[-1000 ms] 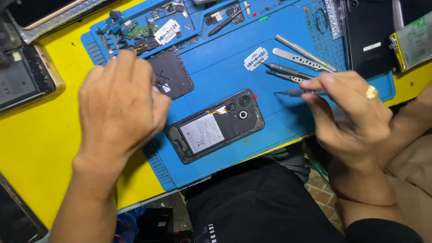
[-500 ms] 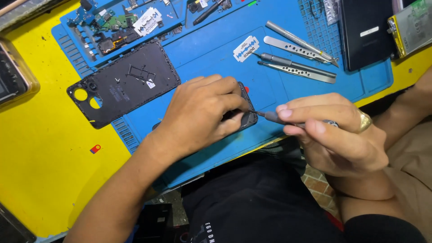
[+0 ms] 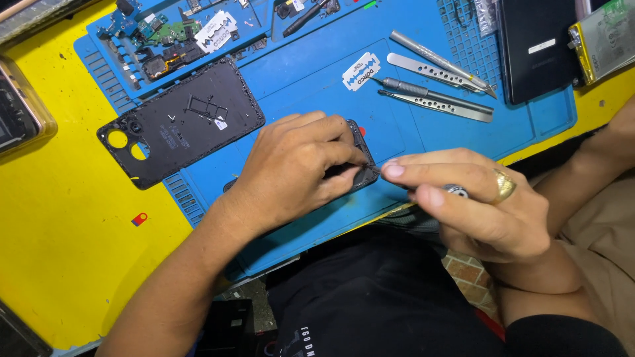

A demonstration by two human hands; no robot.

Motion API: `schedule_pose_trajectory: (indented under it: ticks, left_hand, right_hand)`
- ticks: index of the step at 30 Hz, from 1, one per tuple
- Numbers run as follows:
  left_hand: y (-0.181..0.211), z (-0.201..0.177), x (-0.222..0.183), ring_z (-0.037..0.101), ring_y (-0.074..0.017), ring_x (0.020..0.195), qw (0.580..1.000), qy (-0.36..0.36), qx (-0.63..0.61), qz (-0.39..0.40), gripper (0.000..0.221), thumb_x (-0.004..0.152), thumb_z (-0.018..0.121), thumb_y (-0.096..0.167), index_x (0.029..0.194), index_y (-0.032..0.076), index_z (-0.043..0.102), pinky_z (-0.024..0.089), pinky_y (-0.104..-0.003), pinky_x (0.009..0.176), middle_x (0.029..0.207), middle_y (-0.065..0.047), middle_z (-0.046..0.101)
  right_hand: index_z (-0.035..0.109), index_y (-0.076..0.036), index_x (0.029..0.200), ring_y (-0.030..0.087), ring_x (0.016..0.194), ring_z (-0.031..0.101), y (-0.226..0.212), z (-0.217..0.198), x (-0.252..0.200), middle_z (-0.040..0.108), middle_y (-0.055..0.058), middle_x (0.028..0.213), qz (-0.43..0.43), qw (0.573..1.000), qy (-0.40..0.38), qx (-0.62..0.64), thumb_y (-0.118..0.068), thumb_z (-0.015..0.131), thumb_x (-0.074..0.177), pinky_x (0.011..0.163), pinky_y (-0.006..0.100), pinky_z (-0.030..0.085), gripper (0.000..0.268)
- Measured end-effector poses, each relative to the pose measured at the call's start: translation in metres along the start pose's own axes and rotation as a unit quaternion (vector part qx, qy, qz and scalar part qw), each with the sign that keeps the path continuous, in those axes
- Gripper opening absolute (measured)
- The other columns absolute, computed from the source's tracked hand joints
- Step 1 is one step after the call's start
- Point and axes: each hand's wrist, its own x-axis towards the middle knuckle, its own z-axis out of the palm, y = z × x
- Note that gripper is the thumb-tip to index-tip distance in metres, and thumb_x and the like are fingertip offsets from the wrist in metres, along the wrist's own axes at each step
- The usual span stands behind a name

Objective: The person disassembles a smartphone on a blue mat, using a screwdriver to remove screws and a pry tool to separate the back cover. They then use tweezers to carefully remove small internal components and place them on the mat. Finally, they apply glue to the back cover.

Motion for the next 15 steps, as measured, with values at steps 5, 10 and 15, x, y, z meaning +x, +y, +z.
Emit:
schedule_pose_trajectory:
  ticks: [5,10,15]
  left_hand:
    - [-0.001,0.003,-0.002,0.058,-0.0257,0.076,0.999,-0.015,0.028,-0.007,0.017,0.085,0.069,0.019,0.097,0.018,0.081,0.042,-0.043,0.056,0.082,0.001,0.059]
    - [-0.003,0.003,-0.003,0.059,-0.0256,0.077,0.999,-0.020,0.033,-0.013,0.015,0.088,0.070,0.024,0.098,0.020,0.081,0.043,-0.044,0.057,0.081,0.001,0.059]
    - [-0.003,-0.006,-0.005,0.061,-0.0274,0.083,0.999,-0.025,0.031,-0.020,0.015,0.089,0.072,0.023,0.100,0.017,0.080,0.045,-0.046,0.061,0.088,0.001,0.064]
  right_hand:
    - [0.053,0.006,0.122,0.045,0.109,0.078,-0.004,0.004,0.006,0.068,0.030,0.117,0.010,1.000,-0.006,-0.019,0.003,0.049,0.106,0.096,0.045,0.072,0.017]
    - [0.055,0.008,0.118,0.047,0.107,0.077,0.001,0.004,0.015,0.067,0.031,0.116,-0.010,0.999,-0.036,-0.023,0.004,0.052,0.104,0.092,0.045,0.071,0.015]
    - [0.068,-0.002,0.108,0.036,0.101,0.069,0.003,0.004,0.023,0.065,0.022,0.109,-0.019,0.999,-0.023,-0.043,-0.006,0.066,0.097,0.095,0.051,0.064,0.012]
